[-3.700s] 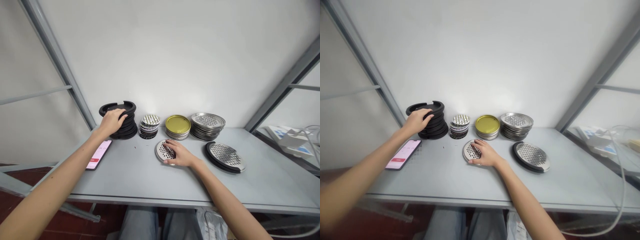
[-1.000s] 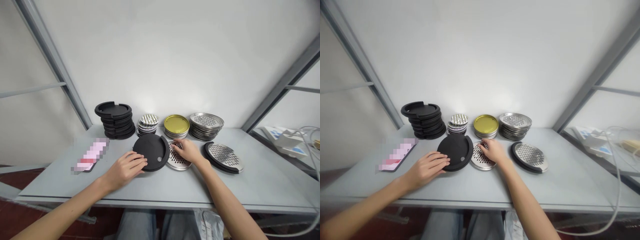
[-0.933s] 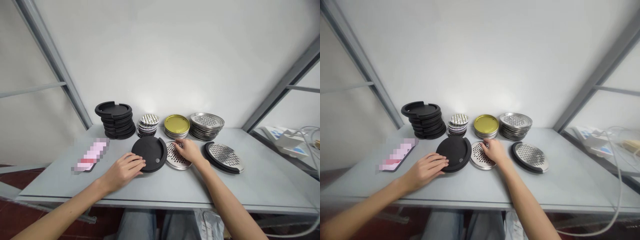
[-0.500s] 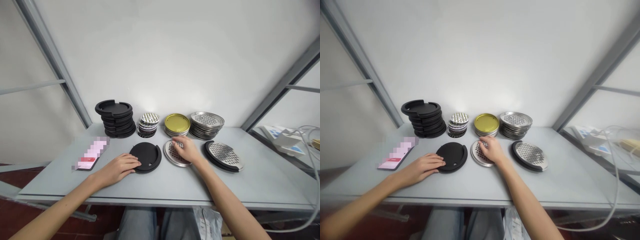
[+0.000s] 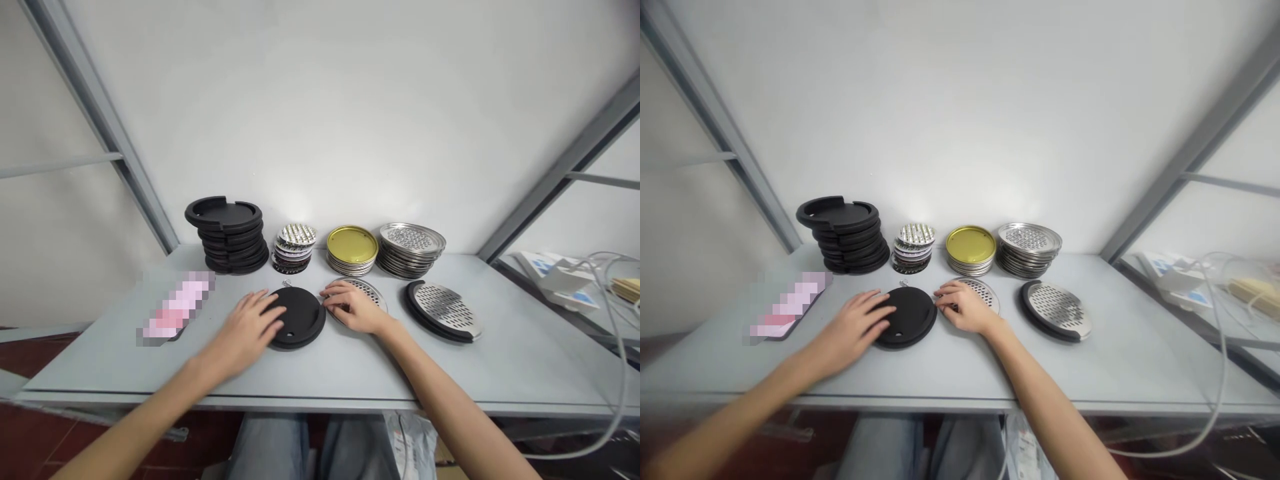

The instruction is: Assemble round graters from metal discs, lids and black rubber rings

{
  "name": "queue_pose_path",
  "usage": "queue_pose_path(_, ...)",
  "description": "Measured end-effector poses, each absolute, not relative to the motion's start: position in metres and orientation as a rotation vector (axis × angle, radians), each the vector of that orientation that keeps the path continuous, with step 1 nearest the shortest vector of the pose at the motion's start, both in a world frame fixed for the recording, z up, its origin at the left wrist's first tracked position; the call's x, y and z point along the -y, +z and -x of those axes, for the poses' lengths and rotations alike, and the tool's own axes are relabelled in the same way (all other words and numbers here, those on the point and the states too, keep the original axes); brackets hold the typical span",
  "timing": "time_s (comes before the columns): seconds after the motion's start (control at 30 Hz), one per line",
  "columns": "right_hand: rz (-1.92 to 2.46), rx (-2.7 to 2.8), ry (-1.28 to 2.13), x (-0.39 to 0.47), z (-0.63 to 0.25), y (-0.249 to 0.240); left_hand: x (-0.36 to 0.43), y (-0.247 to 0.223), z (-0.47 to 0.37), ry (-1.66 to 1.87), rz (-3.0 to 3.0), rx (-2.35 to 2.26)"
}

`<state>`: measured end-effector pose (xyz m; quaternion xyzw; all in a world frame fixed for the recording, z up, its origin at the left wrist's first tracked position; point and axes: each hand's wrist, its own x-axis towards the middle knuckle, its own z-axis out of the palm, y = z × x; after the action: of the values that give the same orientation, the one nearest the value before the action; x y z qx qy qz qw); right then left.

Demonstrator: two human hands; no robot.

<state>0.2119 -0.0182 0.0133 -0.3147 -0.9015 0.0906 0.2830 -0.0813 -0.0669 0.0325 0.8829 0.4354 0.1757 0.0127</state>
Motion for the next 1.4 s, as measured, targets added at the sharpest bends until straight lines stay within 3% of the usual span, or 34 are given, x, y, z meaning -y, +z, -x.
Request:
queue_pose_path(0.17, 0.911, 2.316, 0.23, 0.021, -0.213, 0.018, 0.091, 0.01, 0.059, 0.462, -2.757, -1.306)
queue_pose_path(0.47, 1.362, 1.914, 0.137, 0.013, -0.241, 0.023, 0.026, 0.027, 0.076, 0.394, -2.582, -1.021)
queue_pose_path(0.73, 1.07, 2.32, 0.26, 0.017, -0.229, 0.023, -0.009, 0.035, 0.076, 0.235, -2.597, -0.852)
queue_pose_path(1.4, 1.289, 2.385, 0.1, 0.014, -0.215, 0.017, -0.022, 0.013, 0.07, 0.583, -2.445, -0.74)
